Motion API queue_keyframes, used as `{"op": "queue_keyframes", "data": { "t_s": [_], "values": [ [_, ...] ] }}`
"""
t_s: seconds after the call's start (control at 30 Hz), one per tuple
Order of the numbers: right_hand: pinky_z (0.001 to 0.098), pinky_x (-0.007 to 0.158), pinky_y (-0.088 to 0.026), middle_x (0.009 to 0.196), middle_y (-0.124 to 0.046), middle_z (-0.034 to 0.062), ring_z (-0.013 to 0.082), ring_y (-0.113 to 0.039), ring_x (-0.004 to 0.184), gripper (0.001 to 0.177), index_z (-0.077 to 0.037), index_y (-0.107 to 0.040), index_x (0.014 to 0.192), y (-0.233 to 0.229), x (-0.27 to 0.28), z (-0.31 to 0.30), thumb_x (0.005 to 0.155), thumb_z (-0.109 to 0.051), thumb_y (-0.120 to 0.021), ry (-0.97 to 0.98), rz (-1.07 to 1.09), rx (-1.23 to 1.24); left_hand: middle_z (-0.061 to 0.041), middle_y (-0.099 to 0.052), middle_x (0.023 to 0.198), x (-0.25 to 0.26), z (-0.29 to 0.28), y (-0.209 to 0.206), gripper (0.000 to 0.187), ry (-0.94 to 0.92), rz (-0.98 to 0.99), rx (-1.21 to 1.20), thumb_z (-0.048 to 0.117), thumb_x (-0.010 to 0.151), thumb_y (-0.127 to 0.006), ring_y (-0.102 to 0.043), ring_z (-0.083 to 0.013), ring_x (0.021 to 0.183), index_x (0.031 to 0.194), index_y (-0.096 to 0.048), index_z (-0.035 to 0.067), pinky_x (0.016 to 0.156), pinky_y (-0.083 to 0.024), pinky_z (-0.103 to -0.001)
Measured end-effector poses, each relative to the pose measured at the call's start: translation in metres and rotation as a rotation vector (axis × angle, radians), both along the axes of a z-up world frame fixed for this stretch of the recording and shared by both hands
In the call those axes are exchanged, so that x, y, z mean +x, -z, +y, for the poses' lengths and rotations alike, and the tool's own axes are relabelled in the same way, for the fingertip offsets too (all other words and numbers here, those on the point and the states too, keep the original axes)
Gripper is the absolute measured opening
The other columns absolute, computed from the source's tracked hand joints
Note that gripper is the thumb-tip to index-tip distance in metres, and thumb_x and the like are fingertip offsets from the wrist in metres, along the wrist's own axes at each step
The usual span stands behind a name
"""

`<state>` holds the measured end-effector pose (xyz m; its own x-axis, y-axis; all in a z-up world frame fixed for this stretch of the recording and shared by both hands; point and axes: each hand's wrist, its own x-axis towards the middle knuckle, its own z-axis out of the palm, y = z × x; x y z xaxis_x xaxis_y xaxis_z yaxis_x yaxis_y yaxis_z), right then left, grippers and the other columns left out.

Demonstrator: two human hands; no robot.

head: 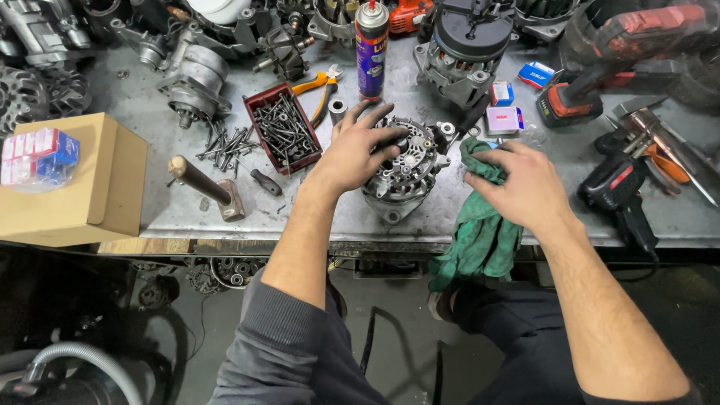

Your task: The person cleans a metallic mechanical component on a workbench using a green cloth. They wipe the exterior surfaces and rotate the part to access different sides. The person then uses a screwdriver to manipulate internal components of the part before wiping it again.

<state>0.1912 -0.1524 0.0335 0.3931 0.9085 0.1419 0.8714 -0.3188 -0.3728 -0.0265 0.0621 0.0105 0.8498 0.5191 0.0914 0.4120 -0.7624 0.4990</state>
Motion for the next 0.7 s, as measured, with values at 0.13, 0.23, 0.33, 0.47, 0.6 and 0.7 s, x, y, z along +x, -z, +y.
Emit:
{"op": "queue_keyframes", "data": {
  "t_s": [0.13, 0.23, 0.33, 0.47, 0.6, 0.7],
  "values": [
    [0.0499, 0.091, -0.056, 0.105, -0.072, 0.0129, 0.0383, -0.07, 0.103, 0.035, -0.021, -0.079, 0.114, 0.007, -0.004, -0.003, 0.082, -0.035, -0.079, -0.117, -0.005, 0.093, 0.005, -0.038, 0.161, 0.0, -0.001, -0.001, 0.037, -0.006, -0.004, -0.004, 0.047, 0.1, -0.061, -0.022, -0.0376, 0.152, 0.136, -0.063, 0.039, 0.118, -0.026, -0.066],
    [0.0498, 0.088, -0.056, 0.105, -0.07, 0.0153, 0.0395, -0.069, 0.103, 0.036, -0.018, -0.078, 0.114, 0.016, -0.014, -0.003, 0.081, -0.032, -0.082, -0.255, 0.047, 0.21, 0.003, -0.039, 0.161, 0.0, -0.003, -0.003, 0.037, 0.0, -0.016, -0.013, 0.046, 0.1, -0.062, -0.023, -0.0392, 0.152, 0.136, -0.063, 0.036, 0.117, -0.026, -0.067],
    [0.0469, 0.089, -0.055, 0.103, -0.07, 0.0149, 0.0386, -0.07, 0.1, 0.034, -0.016, -0.078, 0.114, 0.035, -0.021, -0.004, 0.082, -0.026, -0.083, -0.343, 0.178, 0.301, 0.002, -0.042, 0.159, 0.0, -0.004, -0.004, 0.036, -0.01, -0.022, -0.013, 0.044, 0.1, -0.062, -0.025, -0.0391, 0.151, 0.135, -0.064, 0.037, 0.116, -0.028, -0.066],
    [0.042, 0.088, -0.055, 0.101, -0.072, 0.0089, 0.0308, -0.072, 0.098, 0.04, -0.019, -0.078, 0.118, 0.045, -0.024, -0.009, 0.078, -0.02, -0.08, -0.341, 0.328, 0.293, 0.003, -0.043, 0.157, 0.002, -0.004, -0.003, 0.035, -0.024, -0.019, -0.016, 0.044, 0.099, -0.062, -0.027, -0.0381, 0.15, 0.134, -0.064, 0.039, 0.116, -0.029, -0.066],
    [0.0442, 0.094, -0.053, 0.106, -0.076, 0.0123, 0.0272, -0.072, 0.105, 0.067, -0.015, -0.071, 0.134, 0.052, -0.021, -0.013, 0.067, -0.008, -0.068, -0.258, 0.508, 0.216, 0.004, -0.046, 0.155, 0.003, -0.005, -0.004, 0.034, -0.031, -0.017, -0.028, 0.044, 0.099, -0.062, -0.028, -0.0372, 0.15, 0.133, -0.064, 0.039, 0.116, -0.03, -0.065],
    [0.0335, 0.08, -0.058, 0.069, -0.077, 0.009, 0.0191, -0.077, 0.075, 0.071, -0.013, -0.069, 0.133, 0.039, -0.025, -0.017, 0.063, -0.002, -0.061, -0.248, 0.715, 0.185, 0.003, -0.046, 0.155, 0.004, -0.005, -0.004, 0.034, -0.035, -0.02, -0.039, 0.044, 0.099, -0.062, -0.029, -0.0373, 0.149, 0.133, -0.065, 0.038, 0.116, -0.03, -0.065]
  ]
}}
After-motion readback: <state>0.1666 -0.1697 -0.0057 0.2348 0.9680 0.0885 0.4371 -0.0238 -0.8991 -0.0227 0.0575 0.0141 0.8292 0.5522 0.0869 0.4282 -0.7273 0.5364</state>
